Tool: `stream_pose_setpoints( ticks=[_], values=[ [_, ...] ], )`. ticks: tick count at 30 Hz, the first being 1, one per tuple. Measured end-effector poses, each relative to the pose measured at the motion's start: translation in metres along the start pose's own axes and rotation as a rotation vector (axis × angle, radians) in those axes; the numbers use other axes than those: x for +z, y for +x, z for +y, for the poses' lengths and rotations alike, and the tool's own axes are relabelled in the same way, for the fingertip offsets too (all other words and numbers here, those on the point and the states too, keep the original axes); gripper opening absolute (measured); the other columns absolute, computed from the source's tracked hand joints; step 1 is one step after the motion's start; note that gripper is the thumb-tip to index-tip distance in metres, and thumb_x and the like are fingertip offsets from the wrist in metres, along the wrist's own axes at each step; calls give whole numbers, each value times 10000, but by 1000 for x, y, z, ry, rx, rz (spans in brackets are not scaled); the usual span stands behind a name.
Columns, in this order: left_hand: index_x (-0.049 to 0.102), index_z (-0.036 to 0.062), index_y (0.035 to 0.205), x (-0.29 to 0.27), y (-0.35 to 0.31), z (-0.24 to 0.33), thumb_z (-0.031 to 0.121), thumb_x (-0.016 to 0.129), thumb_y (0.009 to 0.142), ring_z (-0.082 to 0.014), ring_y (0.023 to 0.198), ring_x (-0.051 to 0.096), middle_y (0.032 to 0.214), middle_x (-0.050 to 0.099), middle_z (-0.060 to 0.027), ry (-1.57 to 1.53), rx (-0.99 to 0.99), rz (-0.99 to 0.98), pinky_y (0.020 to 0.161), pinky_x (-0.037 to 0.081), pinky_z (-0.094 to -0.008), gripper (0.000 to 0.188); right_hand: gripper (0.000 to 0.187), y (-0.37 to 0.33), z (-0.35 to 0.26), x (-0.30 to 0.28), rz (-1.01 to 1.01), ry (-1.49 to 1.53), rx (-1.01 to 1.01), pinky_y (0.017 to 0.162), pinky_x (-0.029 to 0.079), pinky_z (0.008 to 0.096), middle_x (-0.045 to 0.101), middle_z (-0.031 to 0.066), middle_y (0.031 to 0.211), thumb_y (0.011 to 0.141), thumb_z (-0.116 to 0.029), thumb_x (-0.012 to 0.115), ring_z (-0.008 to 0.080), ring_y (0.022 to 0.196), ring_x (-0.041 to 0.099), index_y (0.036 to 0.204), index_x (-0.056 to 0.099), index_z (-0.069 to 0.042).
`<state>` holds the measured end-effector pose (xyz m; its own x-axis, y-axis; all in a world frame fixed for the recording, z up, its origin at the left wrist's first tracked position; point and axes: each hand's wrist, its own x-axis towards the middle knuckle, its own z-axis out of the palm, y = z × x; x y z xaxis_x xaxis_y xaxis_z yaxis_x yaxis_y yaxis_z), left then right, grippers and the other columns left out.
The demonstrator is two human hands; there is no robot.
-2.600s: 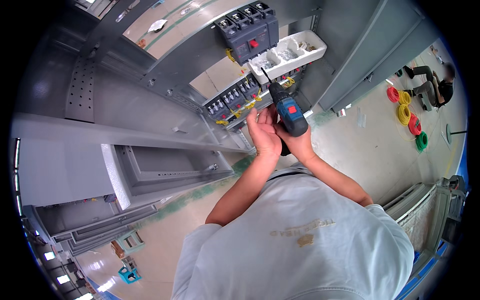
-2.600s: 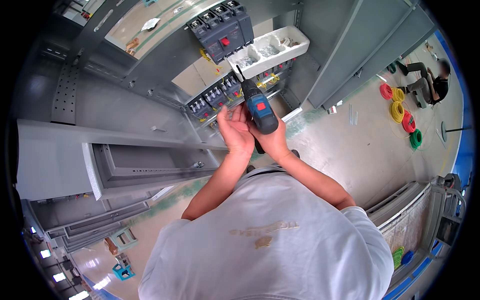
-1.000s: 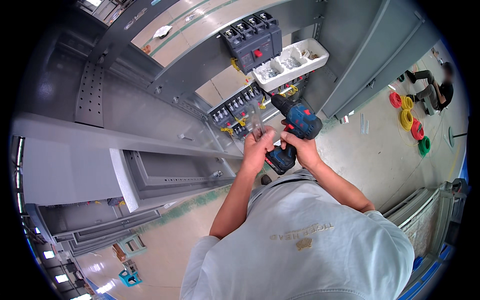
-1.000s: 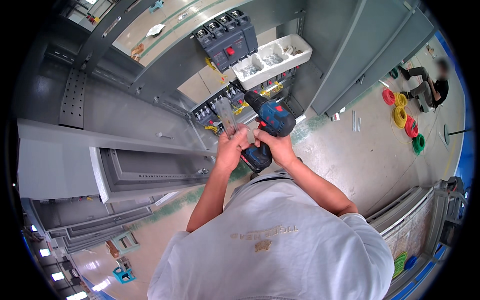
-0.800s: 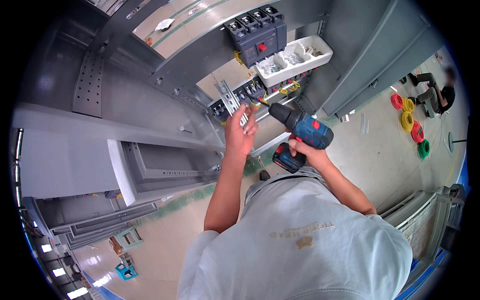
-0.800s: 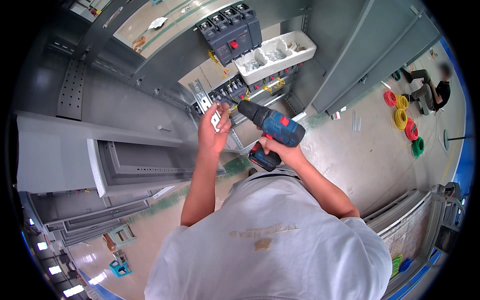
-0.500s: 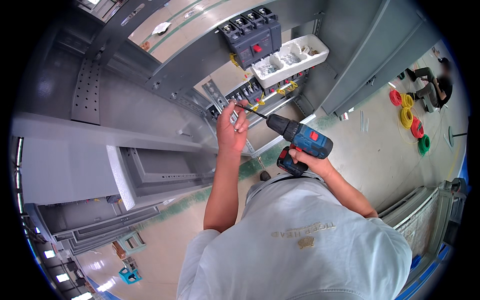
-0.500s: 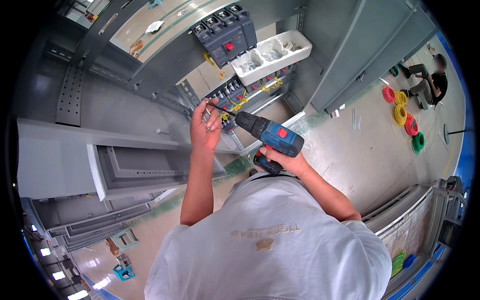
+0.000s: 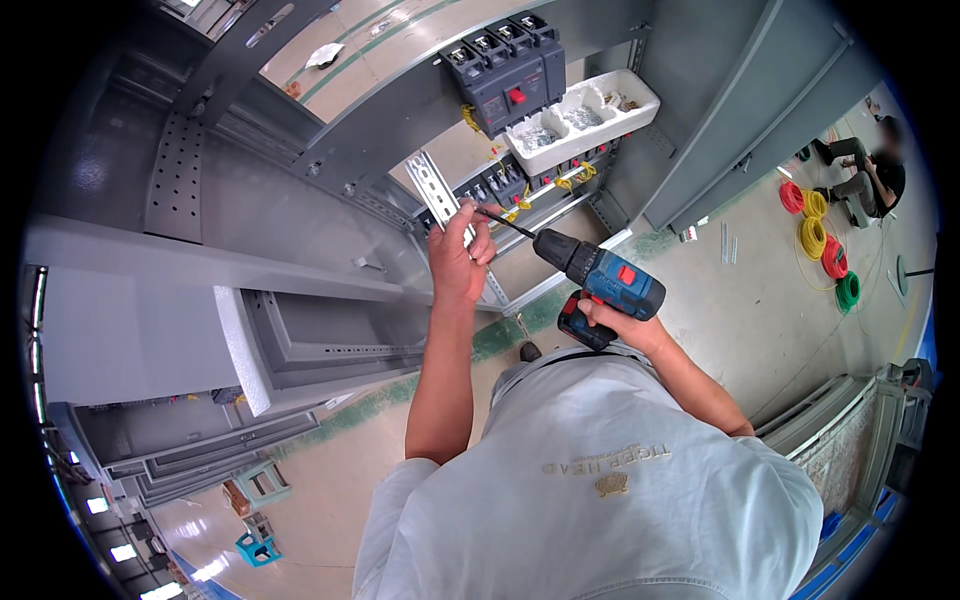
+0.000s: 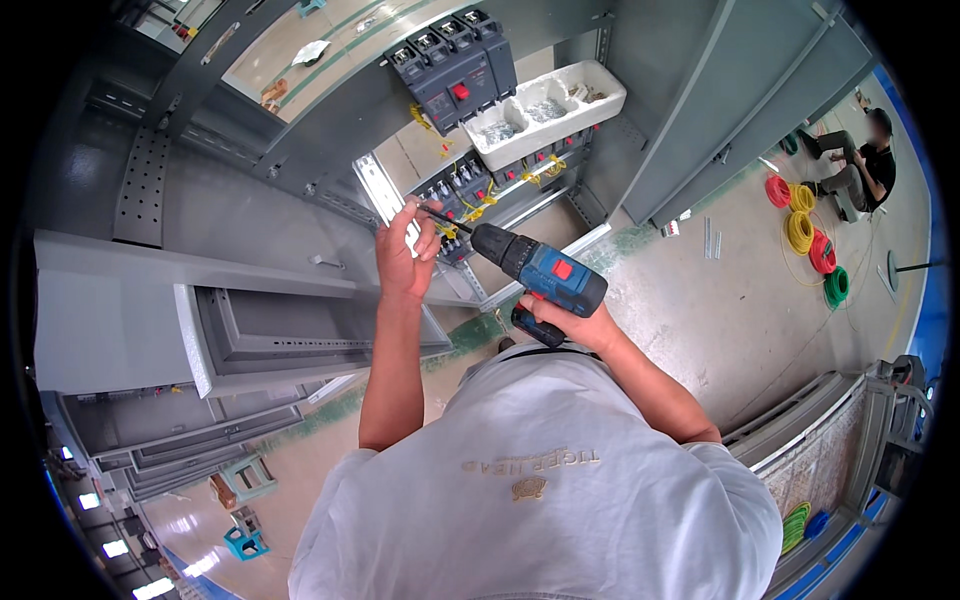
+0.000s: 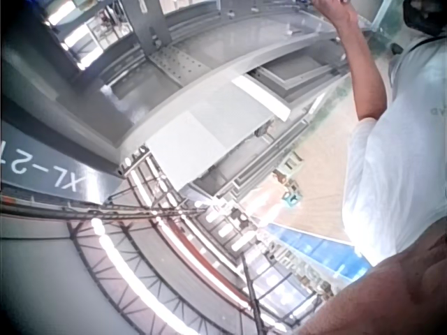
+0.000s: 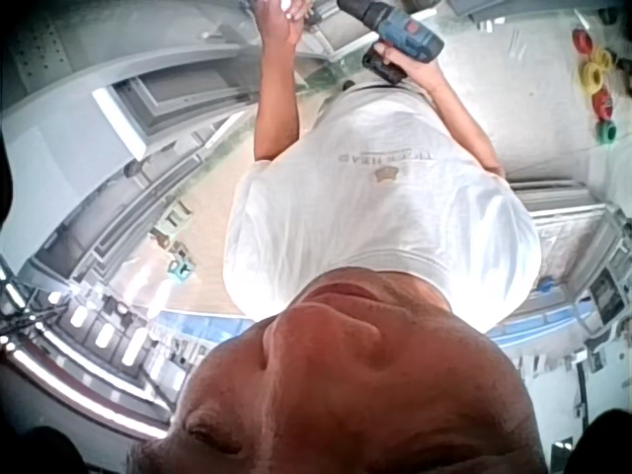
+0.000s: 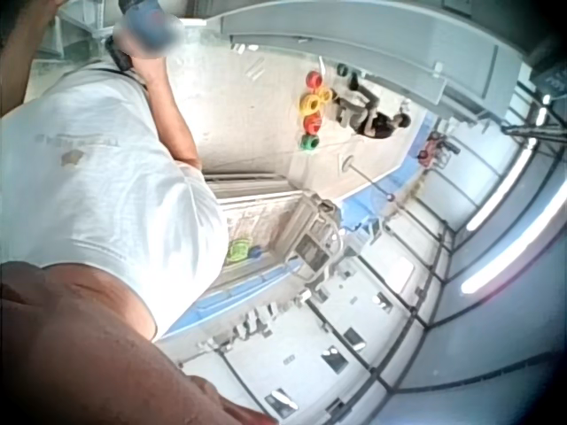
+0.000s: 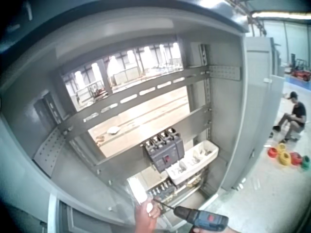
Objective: The person uses a cordless drill to fasten screws into a metal electrical cabinet. They repeatedly pick screws from a white tray and drive them into the cabinet frame to secure internal components.
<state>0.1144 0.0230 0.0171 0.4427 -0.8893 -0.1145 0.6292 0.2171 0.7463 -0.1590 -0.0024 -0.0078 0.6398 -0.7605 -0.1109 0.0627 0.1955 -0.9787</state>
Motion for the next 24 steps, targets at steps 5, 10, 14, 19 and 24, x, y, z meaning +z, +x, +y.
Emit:
stream_pose_setpoints(
  ticks=[5,10,14,19,24],
  values=[
    [609,65,1052,0,1,2,148,597,990,-60,502,421,1026,693,-191,46,2,-11,468,343,-236,104,207,6,-5,-2,-31,153,72,695,512,281,648,3,796,871,-71,731,83,670,600,1062,666,-23],
    [606,65,1083,2,3,0,141,579,1004,-66,530,435,1038,678,-191,19,20,-30,476,349,-236,113,312,15,-18,2,-60,325,96,661,487,279,624,15,775,871,-79,706,113,636,588,1158,638,22],
    [593,76,1109,6,6,-1,194,591,1008,-74,528,414,1032,688,-188,42,25,-29,488,341,-250,155,331,18,-14,0,-81,428,99,647,475,281,620,31,769,865,-69,700,127,632,592,1169,623,37],
    [550,61,1117,17,4,-6,301,465,1064,-84,525,422,1033,685,-193,-50,16,10,467,337,-244,260,358,24,-12,2,-65,429,29,636,479,299,614,55,751,840,-84,696,148,620,584,1162,595,35],
    [564,60,1061,8,17,-4,326,467,1037,-129,583,519,918,673,-132,115,182,260,532,409,-295,284,377,25,-8,-2,-23,379,26,639,493,311,605,66,739,832,-95,691,158,618,588,1169,580,34]
  ],
)
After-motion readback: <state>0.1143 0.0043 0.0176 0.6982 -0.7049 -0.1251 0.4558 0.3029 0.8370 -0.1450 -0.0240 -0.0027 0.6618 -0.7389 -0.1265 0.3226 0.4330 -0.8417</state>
